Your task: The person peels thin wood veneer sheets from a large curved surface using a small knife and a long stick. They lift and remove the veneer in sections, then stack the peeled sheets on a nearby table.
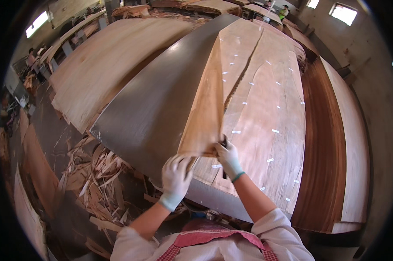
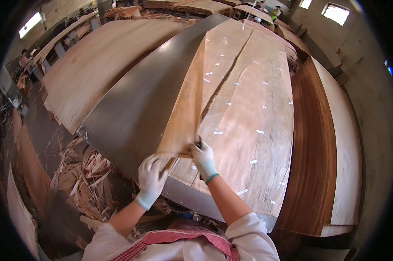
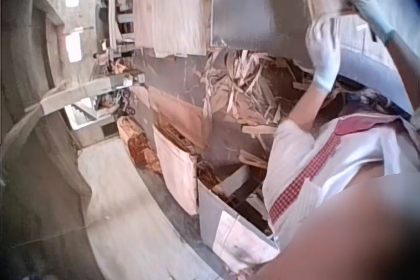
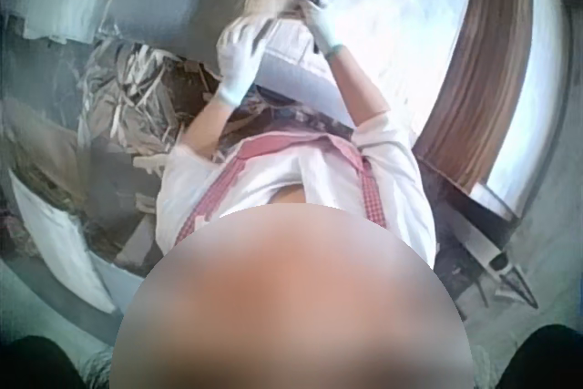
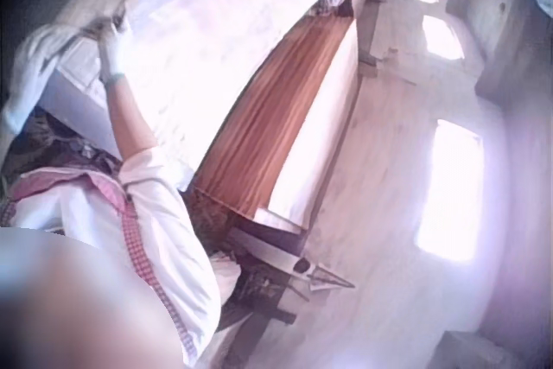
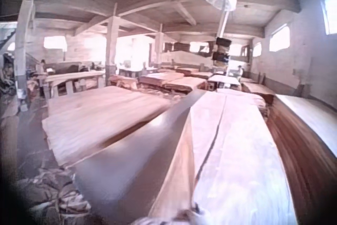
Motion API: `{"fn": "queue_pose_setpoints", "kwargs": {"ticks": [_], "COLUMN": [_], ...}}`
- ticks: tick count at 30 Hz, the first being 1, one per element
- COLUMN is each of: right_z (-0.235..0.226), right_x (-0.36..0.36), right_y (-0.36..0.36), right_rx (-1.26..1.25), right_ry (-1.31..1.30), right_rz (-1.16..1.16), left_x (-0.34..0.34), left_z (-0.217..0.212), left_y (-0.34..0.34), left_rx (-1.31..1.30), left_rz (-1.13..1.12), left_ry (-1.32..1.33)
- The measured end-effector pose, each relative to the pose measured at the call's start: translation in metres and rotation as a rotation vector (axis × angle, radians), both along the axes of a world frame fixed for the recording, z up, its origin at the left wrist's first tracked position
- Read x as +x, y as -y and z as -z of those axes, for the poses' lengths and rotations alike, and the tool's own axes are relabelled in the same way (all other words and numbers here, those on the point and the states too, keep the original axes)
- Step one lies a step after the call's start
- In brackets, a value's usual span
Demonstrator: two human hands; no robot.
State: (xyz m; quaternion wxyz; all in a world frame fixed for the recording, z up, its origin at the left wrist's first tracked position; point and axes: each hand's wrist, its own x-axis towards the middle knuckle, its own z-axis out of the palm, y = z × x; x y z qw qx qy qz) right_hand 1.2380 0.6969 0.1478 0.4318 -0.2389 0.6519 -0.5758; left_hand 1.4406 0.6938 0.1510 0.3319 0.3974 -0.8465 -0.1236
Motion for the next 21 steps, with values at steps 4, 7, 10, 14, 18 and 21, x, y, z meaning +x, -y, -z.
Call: {"fn": "queue_pose_setpoints", "kwargs": {"ticks": [4,7,10,14,18,21], "right_z": [0.07,0.109,0.121,0.13,0.129,0.144], "right_x": [-0.091,-0.137,-0.147,-0.133,-0.093,-0.072], "right_y": [-0.085,-0.148,-0.18,-0.202,-0.189,-0.179], "right_rx": [0.17,0.215,0.282,0.349,0.424,0.398], "right_ry": [-0.125,-0.167,-0.164,-0.121,-0.097,-0.01], "right_rz": [0.18,0.342,0.398,0.404,0.25,0.166], "left_x": [0.092,0.079,0.054,0.024,0.034,0.032], "left_z": [0.119,0.099,0.105,0.104,0.128,0.128], "left_y": [-0.053,-0.067,-0.069,-0.047,-0.022,-0.005], "left_rx": [0.909,1.877,2.004,1.896,1.793,1.665], "left_rz": [0.012,0.091,0.373,0.321,0.191,0.13], "left_ry": [0.054,-0.204,-0.451,-0.633,-0.605,-0.547]}}
